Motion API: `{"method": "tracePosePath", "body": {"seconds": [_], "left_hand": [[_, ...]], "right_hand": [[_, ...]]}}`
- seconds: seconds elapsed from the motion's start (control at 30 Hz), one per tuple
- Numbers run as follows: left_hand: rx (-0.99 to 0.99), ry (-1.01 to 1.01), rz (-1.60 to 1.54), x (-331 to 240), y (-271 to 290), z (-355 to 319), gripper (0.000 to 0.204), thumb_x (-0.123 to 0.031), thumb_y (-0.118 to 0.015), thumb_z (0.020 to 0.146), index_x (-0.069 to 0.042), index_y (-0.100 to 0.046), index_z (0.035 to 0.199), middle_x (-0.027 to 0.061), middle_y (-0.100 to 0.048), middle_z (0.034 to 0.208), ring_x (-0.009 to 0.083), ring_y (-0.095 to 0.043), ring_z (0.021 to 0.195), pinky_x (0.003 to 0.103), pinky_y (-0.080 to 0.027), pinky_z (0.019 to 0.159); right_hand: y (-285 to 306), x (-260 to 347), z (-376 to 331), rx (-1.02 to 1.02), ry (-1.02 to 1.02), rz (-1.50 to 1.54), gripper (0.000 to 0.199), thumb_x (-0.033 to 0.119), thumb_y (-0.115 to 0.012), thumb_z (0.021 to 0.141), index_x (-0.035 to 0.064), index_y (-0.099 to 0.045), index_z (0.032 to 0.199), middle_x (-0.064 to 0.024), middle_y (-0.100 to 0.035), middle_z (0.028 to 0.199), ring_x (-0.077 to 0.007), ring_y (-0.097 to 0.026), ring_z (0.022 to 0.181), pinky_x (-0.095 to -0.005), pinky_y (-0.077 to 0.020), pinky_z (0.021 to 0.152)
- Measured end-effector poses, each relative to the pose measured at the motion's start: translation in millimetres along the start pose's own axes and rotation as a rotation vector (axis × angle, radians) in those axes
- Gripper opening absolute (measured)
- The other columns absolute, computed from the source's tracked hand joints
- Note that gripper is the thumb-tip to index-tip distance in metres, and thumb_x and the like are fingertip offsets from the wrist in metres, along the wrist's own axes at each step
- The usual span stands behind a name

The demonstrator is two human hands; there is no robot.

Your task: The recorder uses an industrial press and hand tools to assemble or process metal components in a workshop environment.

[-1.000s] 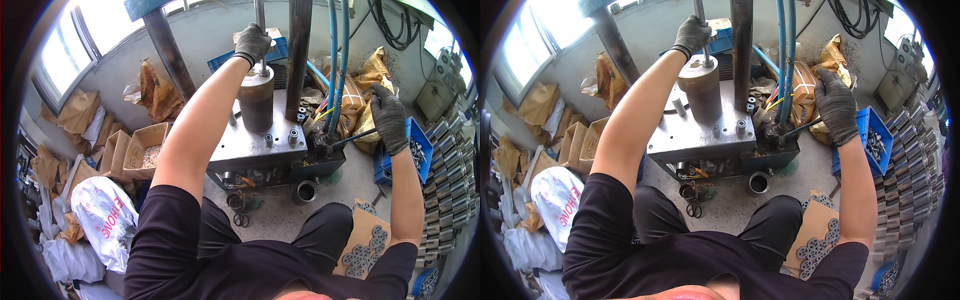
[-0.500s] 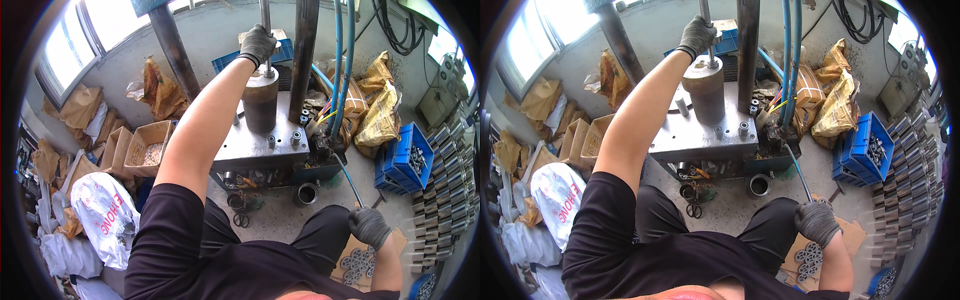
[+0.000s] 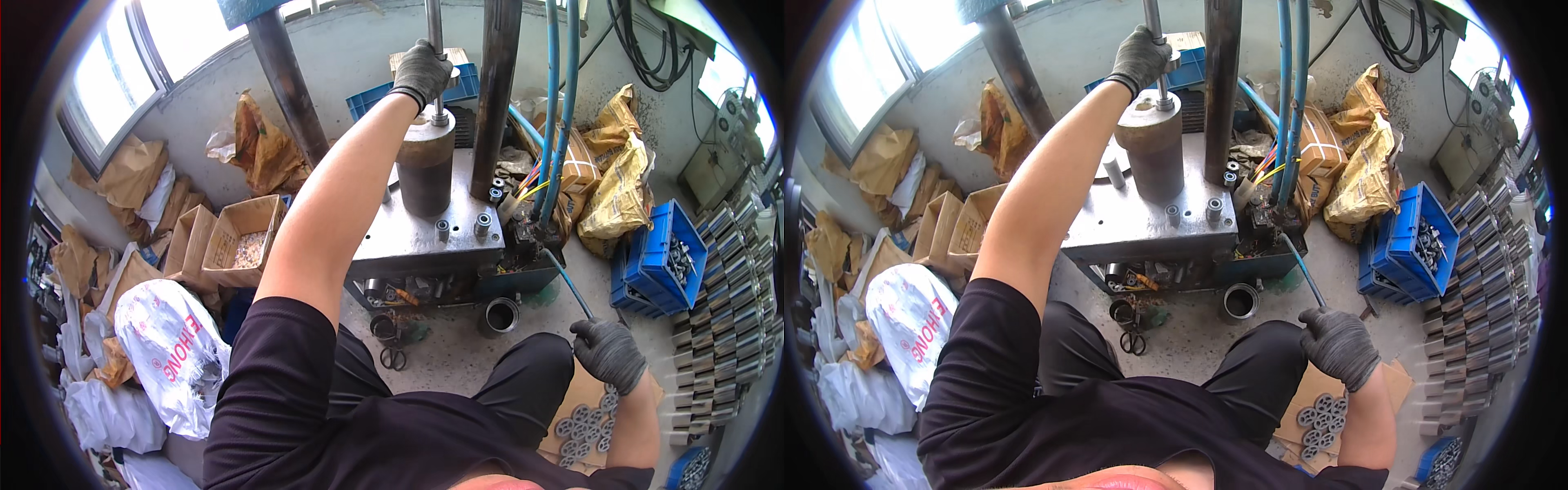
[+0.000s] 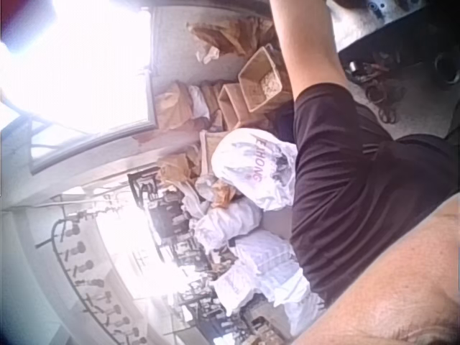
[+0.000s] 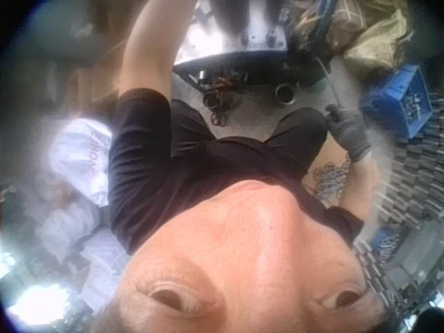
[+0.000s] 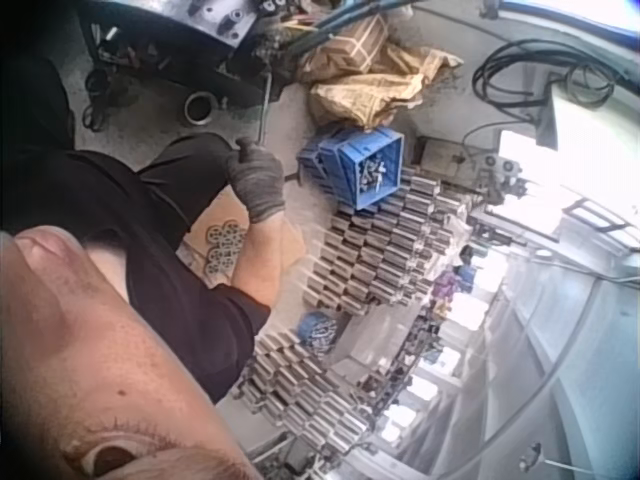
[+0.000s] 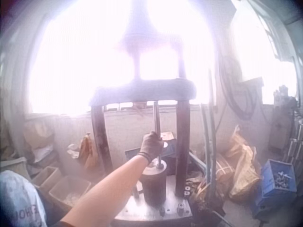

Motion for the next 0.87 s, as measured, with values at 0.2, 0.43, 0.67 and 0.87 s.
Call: {"method": "tracePosePath", "body": {"seconds": [0.2,0.43,0.67,0.87], "left_hand": [[0.009,0.013,0.032,-5.1,6.6,-4.8,0.036,-0.024,-0.074,0.088,0.000,-0.065,0.112,0.0240,-0.076,0.097,0.0376,-0.076,0.097,0.047,-0.060,0.091],[0.016,-0.018,-0.015,7.8,-3.0,4.9,0.036,-0.023,-0.074,0.088,0.002,-0.064,0.111,0.0225,-0.076,0.093,0.0356,-0.077,0.093,0.043,-0.062,0.087],[0.005,-0.056,0.022,7.8,-5.1,2.6,0.032,-0.019,-0.074,0.091,0.004,-0.064,0.111,0.0182,-0.076,0.088,0.0273,-0.080,0.083,0.037,-0.065,0.079],[0.005,-0.008,-0.049,9.8,-4.6,1.3,0.032,-0.020,-0.075,0.090,0.003,-0.064,0.111,0.0175,-0.077,0.090,0.0282,-0.080,0.088,0.040,-0.064,0.084]], "right_hand": [[3.7,0.8,0.7,0.093,-0.007,-0.028,0.030,0.023,-0.065,0.090,0.0043,-0.077,0.110,-0.0226,-0.075,0.096,-0.0415,-0.072,0.093,-0.0495,-0.0578,0.087],[-2.4,-9.4,-2.0,0.211,0.071,-0.132,0.028,0.022,-0.065,0.091,0.0041,-0.077,0.108,-0.0234,-0.074,0.096,-0.0421,-0.072,0.091,-0.0501,-0.0578,0.085],[1.9,-6.5,2.0,0.166,0.032,-0.131,0.026,0.022,-0.066,0.092,0.0033,-0.077,0.104,-0.0234,-0.074,0.097,-0.0420,-0.072,0.091,-0.0496,-0.0578,0.086],[-3.1,-12.2,1.8,-0.010,0.029,-0.009,0.031,0.030,-0.068,0.091,0.0041,-0.078,0.106,-0.0245,-0.074,0.094,-0.0419,-0.073,0.090,-0.0488,-0.0581,0.088]]}}
Point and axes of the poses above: each hand's wrist, its own z-axis towards the middle knuckle, its own y-axis out of the back of the hand, x = y × z, the point moved 1 cm from there along z, towards the middle knuckle
